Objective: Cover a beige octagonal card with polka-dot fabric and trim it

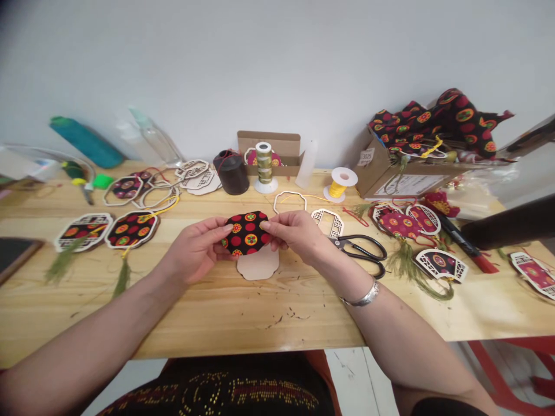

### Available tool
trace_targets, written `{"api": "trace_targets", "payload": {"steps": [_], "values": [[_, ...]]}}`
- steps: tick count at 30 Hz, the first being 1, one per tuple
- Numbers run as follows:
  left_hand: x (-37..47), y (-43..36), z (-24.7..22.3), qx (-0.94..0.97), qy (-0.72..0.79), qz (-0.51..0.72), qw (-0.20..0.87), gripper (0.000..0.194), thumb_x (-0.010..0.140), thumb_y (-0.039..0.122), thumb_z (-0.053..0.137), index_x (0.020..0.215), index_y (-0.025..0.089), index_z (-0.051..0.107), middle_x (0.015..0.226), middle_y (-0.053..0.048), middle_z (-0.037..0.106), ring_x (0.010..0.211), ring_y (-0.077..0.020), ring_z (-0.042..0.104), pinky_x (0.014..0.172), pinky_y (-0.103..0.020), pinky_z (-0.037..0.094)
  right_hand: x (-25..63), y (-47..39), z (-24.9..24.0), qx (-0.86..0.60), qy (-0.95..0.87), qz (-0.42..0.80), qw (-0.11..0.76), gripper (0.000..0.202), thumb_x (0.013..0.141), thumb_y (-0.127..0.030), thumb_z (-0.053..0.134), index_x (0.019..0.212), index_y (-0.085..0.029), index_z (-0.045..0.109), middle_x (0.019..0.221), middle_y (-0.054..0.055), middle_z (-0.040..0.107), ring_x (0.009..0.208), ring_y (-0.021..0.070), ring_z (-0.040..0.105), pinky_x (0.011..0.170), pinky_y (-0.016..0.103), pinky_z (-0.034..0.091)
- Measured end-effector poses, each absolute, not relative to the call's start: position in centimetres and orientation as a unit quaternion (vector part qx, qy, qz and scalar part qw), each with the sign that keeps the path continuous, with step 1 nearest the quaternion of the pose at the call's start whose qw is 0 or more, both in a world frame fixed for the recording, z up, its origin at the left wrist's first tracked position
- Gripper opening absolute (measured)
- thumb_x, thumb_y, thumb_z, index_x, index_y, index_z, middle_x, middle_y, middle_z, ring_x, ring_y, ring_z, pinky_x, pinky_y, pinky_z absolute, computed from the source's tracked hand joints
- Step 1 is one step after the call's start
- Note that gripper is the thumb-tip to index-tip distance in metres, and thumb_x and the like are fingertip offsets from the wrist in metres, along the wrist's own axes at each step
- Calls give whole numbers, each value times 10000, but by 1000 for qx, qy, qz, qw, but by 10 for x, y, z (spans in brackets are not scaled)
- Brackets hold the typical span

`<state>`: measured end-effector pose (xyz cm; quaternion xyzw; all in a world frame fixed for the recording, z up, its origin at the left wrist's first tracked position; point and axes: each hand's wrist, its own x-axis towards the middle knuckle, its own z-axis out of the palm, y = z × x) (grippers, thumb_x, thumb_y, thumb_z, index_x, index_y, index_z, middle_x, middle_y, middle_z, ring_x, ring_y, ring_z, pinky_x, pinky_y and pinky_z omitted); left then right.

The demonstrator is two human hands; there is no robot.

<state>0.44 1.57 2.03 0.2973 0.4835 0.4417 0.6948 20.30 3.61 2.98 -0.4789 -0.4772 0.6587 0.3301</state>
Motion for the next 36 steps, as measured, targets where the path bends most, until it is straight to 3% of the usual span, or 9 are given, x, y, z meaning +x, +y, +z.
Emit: {"api": "trace_targets", "payload": {"steps": [6,16,22,28,36], "values": [[4,16,19,321,489,437,683,136,707,198,729,794,133,648,605,-13,705,500,-138,654,482,-260,572,203,37,32,-499,-488,644,313,263,704,-370,746,610,-156,623,438,-26,583,403,51,461,428,210,291],[2,15,18,375,511,415,653,196,684,273,782,810,134,726,676,-13,731,590,-127,671,537,-236,584,212,39,28,-512,-513,622,296,271,682,-372,765,613,-154,621,476,-15,610,422,55,498,403,189,310],[4,9,28,425,579,333,611,63,741,186,719,723,130,694,604,3,719,481,-89,640,503,-186,543,218,39,37,-524,-564,611,183,214,762,-293,713,623,-151,631,490,-19,621,419,48,513,402,173,361],[7,5,32,448,607,217,620,111,815,144,634,707,144,661,516,21,679,476,-91,645,480,-168,507,224,38,38,-481,-637,600,64,179,791,-228,657,629,-159,621,550,-19,634,473,70,574,463,182,469],[6,5,28,501,615,172,584,125,838,159,576,755,152,670,495,22,652,465,-86,623,494,-171,459,227,41,35,-464,-660,590,19,164,818,-230,593,674,-158,621,586,-13,638,493,70,575,488,180,476]]}}
